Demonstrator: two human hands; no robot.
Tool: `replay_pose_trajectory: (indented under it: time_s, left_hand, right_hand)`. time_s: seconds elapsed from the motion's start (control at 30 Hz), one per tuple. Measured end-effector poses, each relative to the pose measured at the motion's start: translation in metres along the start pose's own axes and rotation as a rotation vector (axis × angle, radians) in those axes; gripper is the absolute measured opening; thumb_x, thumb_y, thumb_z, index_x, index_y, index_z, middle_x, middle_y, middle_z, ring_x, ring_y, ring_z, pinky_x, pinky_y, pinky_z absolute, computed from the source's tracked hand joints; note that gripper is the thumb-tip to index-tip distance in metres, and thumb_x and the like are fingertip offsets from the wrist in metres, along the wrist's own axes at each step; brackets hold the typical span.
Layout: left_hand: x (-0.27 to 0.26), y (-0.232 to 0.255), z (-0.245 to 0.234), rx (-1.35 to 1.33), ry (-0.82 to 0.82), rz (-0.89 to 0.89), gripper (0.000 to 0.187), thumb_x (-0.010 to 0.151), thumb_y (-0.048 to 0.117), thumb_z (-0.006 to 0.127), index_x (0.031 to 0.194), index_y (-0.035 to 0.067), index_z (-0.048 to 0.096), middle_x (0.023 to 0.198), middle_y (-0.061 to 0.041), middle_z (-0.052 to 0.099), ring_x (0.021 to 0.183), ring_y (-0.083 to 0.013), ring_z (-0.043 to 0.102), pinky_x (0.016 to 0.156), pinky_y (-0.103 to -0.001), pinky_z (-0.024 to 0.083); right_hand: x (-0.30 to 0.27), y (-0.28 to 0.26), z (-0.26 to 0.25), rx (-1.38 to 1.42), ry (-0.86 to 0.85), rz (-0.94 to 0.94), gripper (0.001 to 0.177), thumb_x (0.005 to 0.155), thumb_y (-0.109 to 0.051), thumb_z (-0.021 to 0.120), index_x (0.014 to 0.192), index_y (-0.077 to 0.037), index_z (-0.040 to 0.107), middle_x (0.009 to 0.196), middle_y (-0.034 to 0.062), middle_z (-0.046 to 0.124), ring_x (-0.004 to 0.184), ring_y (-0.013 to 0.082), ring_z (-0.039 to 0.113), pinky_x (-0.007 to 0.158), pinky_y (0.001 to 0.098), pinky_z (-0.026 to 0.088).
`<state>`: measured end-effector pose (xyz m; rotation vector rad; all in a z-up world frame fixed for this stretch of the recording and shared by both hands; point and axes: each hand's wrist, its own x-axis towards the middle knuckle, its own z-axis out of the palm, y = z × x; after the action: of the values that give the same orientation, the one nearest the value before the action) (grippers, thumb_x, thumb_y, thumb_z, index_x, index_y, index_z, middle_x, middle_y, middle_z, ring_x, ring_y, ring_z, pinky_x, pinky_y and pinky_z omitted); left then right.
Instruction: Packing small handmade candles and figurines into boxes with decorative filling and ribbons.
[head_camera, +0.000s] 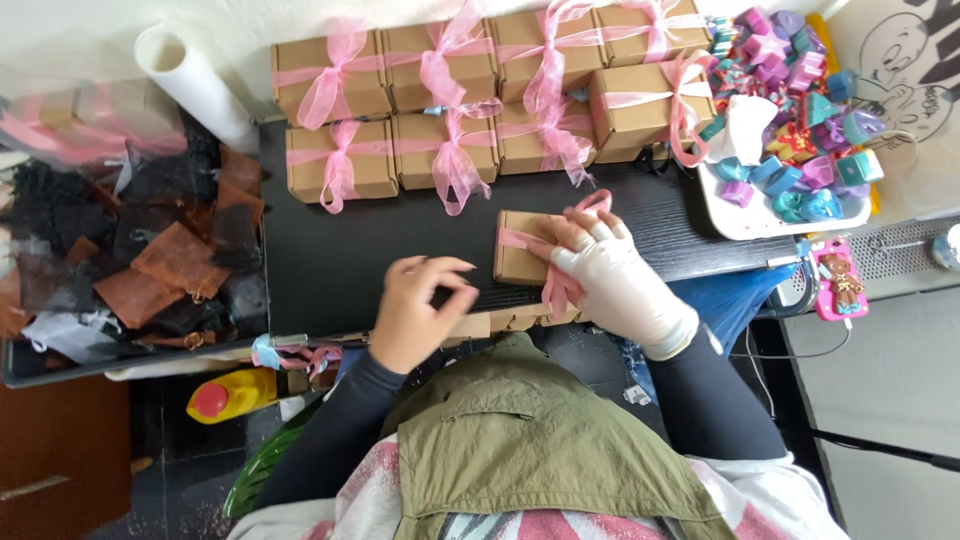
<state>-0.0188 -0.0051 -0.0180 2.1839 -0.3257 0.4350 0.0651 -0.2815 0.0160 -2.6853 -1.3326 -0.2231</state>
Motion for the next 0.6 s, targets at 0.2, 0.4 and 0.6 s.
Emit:
replay_pose_trajectory:
  time_s: [0.2, 0.4, 0.6]
  left_hand:
    - [-0.011, -0.021, -0.025, 0.310, 0.165, -0.090, 0.014, 0.092, 0.019, 0.075, 0.105, 0.015, 0.072, 0.084, 0.005, 0.074, 0.087, -0.0170, 0.070, 0.105, -0.044, 0.037]
    - [-0.008, -0.016, -0.017, 0.398, 0.174, -0.029, 0.008, 0.091, 0.021, 0.076, 0.097, 0.017, 0.073, 0.074, 0.006, 0.068, 0.079, -0.0163, 0.066, 0.101, -0.043, 0.038]
    - [-0.009, -0.019, -0.018, 0.454, 0.161, -0.002, 0.011, 0.091, 0.025, 0.076, 0.095, 0.016, 0.072, 0.068, 0.005, 0.062, 0.078, -0.0179, 0.064, 0.099, -0.043, 0.038]
  right_hand:
    - [0.022, 0.008, 0.000, 0.134, 0.034, -0.058, 0.106, 0.064, -0.051, 0.082, 0.149, -0.001, 0.041, 0.143, 0.0227, 0.047, 0.134, 0.0451, 0.043, 0.114, 0.0639, 0.020]
    - [0.041, 0.013, -0.003, 0.232, 0.042, -0.100, 0.099, 0.071, -0.044, 0.080, 0.152, -0.004, 0.040, 0.131, 0.0219, 0.050, 0.133, 0.0393, 0.048, 0.120, 0.0633, 0.018]
    - [0.090, 0.051, -0.012, -0.031, 0.194, -0.081, 0.096, 0.079, -0.045, 0.080, 0.157, -0.004, 0.042, 0.142, 0.0265, 0.047, 0.137, 0.0484, 0.041, 0.121, 0.0683, 0.012]
